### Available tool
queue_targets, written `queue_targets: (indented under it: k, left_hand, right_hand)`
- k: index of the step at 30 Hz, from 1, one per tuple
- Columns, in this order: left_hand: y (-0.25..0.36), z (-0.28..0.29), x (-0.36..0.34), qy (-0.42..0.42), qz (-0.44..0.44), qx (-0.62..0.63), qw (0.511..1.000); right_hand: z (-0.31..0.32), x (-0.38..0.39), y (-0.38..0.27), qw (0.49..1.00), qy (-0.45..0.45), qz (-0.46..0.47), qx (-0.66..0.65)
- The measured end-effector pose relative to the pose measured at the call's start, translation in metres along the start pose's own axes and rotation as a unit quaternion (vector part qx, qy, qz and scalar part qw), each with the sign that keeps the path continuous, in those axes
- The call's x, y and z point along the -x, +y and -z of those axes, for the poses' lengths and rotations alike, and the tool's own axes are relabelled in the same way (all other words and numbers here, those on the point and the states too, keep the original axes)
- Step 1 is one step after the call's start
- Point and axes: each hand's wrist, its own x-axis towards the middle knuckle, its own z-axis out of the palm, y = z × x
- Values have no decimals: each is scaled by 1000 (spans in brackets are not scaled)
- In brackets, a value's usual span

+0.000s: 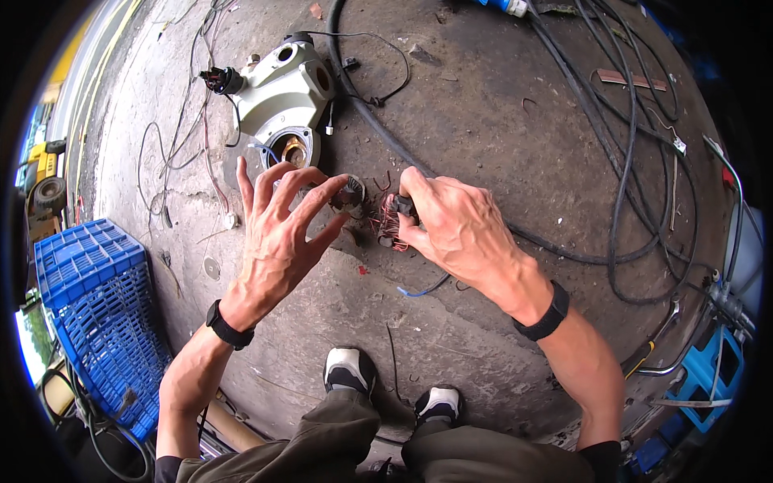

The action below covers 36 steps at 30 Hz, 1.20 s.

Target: The person sits on the floor and uses their hands to unwind copper wire from a cylindrical motor stator core. They separate the wire into two distinct bundles and then proceed to wind the wire back onto the core, organizing the coils.

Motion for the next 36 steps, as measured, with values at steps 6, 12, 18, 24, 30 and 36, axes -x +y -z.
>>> queue_targets:
  k: [6, 12, 18, 24, 30, 36]
  left_hand:
    - [-2, -1, -10, -13, -14, 5, 1000]
    - [-1, 11, -11, 37, -10, 64, 997]
    - [7, 29, -1, 69, 98, 341, 932]
    - [20, 42, 1, 79, -15, 312, 947]
    - [38, 29, 10, 39, -70, 357, 931]
    - [21, 21, 12, 74, -27, 275, 958]
  right_hand:
    - [4, 25, 7, 999, 35, 7, 13]
    - [9, 40, 3, 999, 34, -27, -1]
    - [27, 39, -13, 990, 13, -100, -100]
    - [38, 27, -34, 952, -9, -136, -272]
    - [29, 36, -32, 948, -17, -61, -312]
    - [67, 83, -8, 966, 17, -128, -224]
